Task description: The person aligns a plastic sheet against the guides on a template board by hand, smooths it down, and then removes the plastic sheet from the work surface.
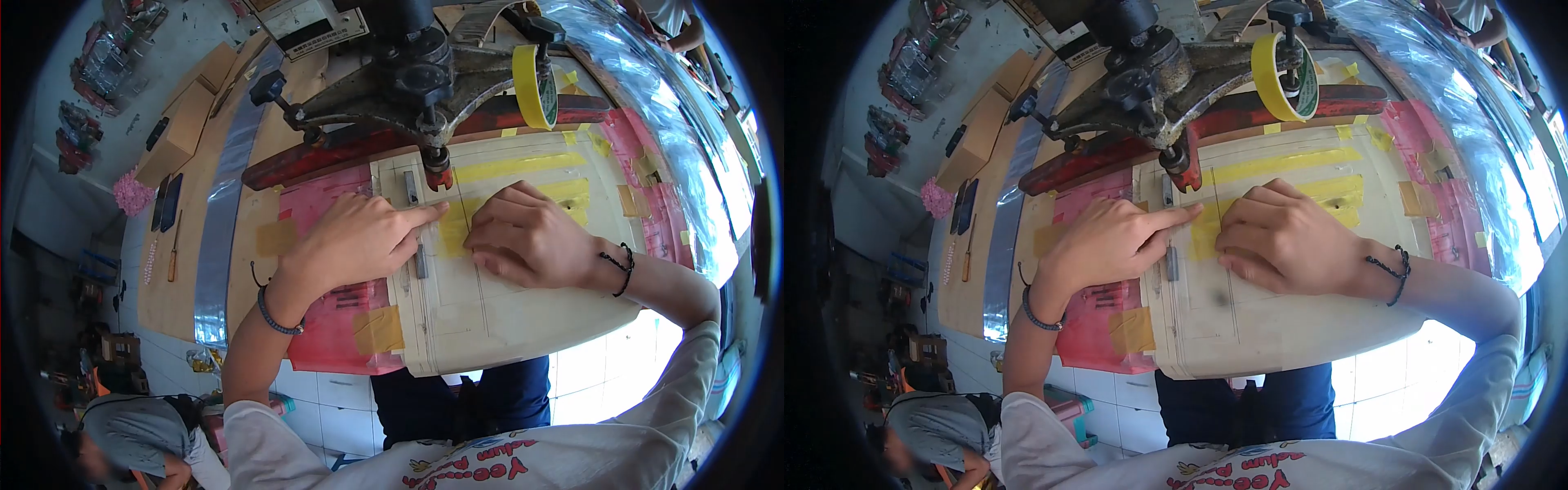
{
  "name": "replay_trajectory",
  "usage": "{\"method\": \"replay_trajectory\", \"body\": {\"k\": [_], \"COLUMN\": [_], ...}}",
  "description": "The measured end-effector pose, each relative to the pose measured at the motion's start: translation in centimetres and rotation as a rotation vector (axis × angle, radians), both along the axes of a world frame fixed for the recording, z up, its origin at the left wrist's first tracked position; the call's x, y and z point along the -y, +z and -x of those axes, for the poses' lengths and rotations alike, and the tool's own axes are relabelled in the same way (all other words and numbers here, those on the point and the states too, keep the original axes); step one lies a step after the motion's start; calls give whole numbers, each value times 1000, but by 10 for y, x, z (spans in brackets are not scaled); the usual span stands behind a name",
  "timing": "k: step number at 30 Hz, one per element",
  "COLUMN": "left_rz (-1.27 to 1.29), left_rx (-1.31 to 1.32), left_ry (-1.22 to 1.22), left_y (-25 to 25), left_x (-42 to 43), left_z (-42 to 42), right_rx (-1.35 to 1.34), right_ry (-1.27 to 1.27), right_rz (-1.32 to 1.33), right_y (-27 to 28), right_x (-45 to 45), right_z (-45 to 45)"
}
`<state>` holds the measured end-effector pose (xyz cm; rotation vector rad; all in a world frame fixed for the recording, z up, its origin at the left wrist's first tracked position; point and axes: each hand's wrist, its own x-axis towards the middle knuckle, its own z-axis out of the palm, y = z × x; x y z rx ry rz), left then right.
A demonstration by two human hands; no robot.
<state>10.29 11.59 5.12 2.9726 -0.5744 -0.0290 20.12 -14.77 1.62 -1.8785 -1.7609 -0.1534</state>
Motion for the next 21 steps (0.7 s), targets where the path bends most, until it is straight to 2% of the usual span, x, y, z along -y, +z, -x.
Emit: {"method": "replay_trajectory", "body": {"k": [21], "left_rz": [44], "left_rx": [-4], "left_ry": [4], "left_y": [-6], "left_x": [4], "left_z": [0], "right_rx": [47], "right_ry": [-143], "right_rz": [-20], "right_y": [-5], "right_x": [-1], "right_z": [0]}}
